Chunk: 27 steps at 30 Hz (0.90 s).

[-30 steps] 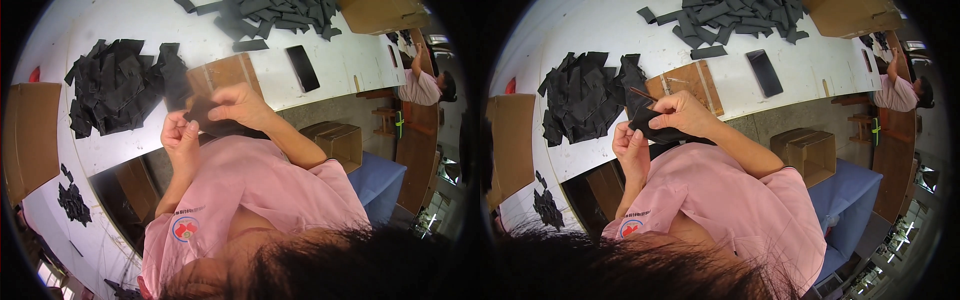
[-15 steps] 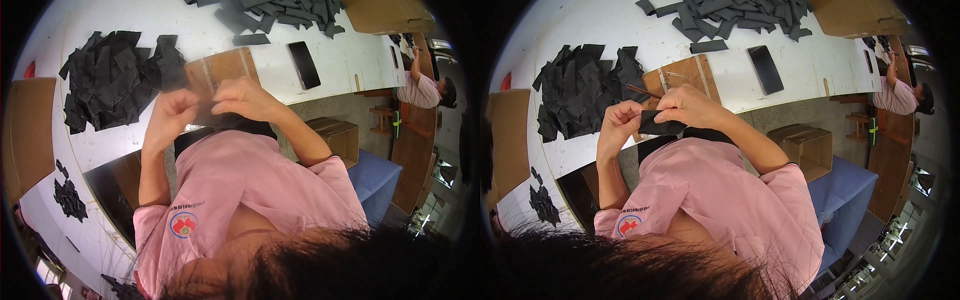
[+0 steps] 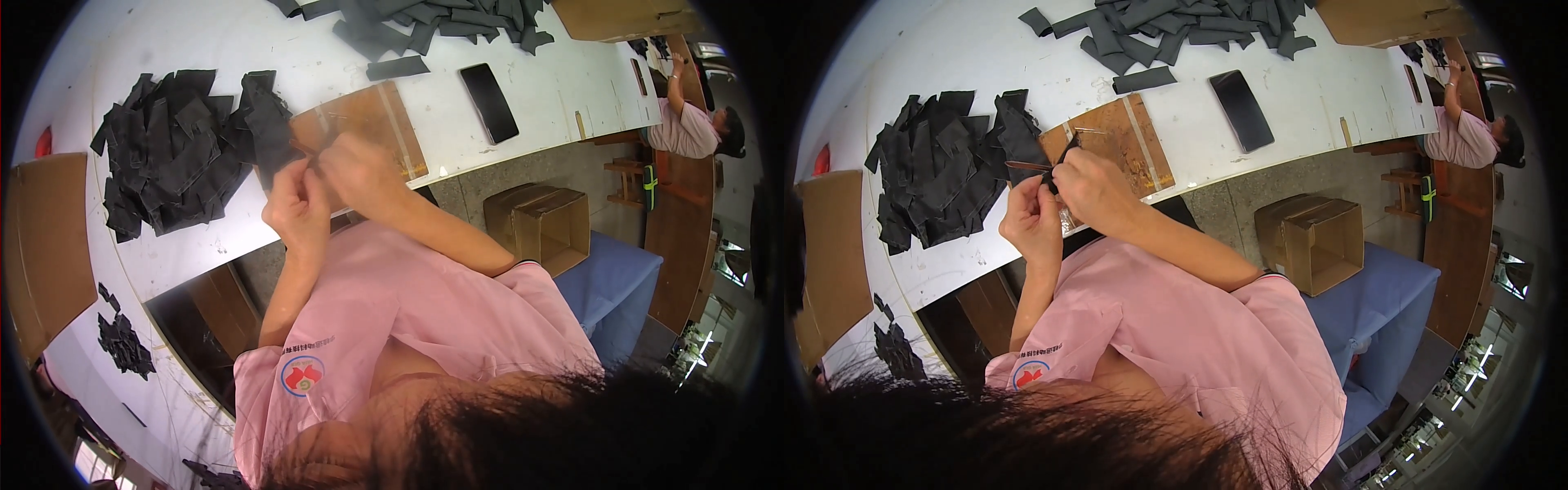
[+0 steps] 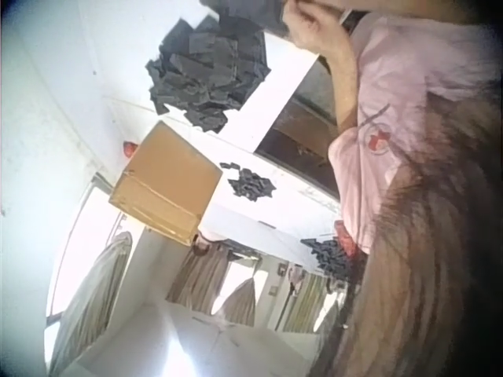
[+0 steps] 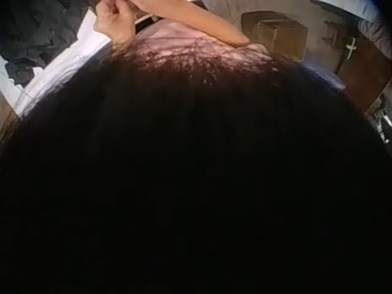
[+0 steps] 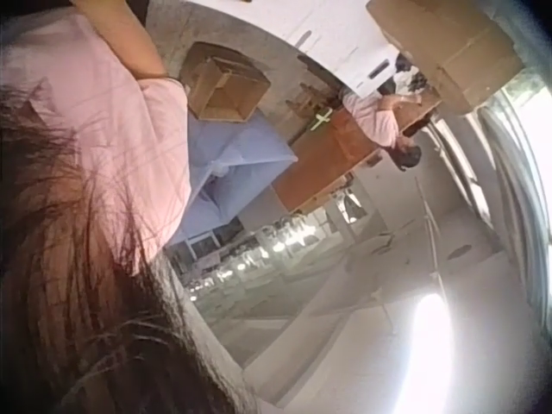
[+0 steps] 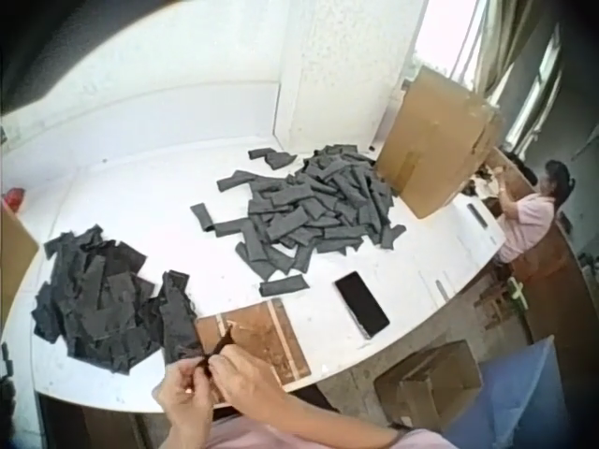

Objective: The recorder is applying adhesive strips to black foam rectangular pieces at a manufacturing workbench.

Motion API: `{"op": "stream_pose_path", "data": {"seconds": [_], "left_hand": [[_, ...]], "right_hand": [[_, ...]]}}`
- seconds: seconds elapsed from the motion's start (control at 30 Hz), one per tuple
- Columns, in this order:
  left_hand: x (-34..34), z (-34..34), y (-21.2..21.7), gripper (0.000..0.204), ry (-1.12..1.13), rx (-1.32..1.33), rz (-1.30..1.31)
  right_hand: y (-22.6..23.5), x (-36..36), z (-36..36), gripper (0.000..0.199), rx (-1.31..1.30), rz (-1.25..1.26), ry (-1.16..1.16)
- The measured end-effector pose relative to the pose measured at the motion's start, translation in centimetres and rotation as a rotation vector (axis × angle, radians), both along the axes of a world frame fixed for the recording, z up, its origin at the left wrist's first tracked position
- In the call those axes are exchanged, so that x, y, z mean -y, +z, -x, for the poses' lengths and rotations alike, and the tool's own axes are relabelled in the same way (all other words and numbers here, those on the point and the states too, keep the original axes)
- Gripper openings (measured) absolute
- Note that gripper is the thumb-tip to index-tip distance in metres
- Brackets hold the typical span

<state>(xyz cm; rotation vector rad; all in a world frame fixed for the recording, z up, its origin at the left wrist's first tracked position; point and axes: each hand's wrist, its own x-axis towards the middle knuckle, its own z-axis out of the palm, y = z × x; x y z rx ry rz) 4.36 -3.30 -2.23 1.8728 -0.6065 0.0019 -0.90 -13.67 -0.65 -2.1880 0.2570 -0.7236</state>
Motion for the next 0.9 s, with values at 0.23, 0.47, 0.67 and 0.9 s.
{"op": "stream_pose_path", "data": {"seconds": [0.23,0.47,0.67,0.9], "left_hand": [[-1.4,-3.0,0.9,0.02,-0.317,-1.185,0.626],[-0.7,-2.0,2.1,0.017,-0.296,-0.846,0.309],[0.0,-0.9,1.2,0.013,0.016,-0.131,0.081],[-0.8,-2.1,0.5,0.018,-0.194,-0.851,0.529]], "right_hand": [[-1.8,0.4,-0.1,0.004,-0.049,-0.334,-0.045],[-1.1,0.8,0.3,0.011,-0.126,-0.895,0.087],[0.4,-1.0,0.2,0.006,-0.013,-0.214,0.008],[-1.0,-0.6,-0.1,0.008,-0.024,0.006,-0.164]]}}
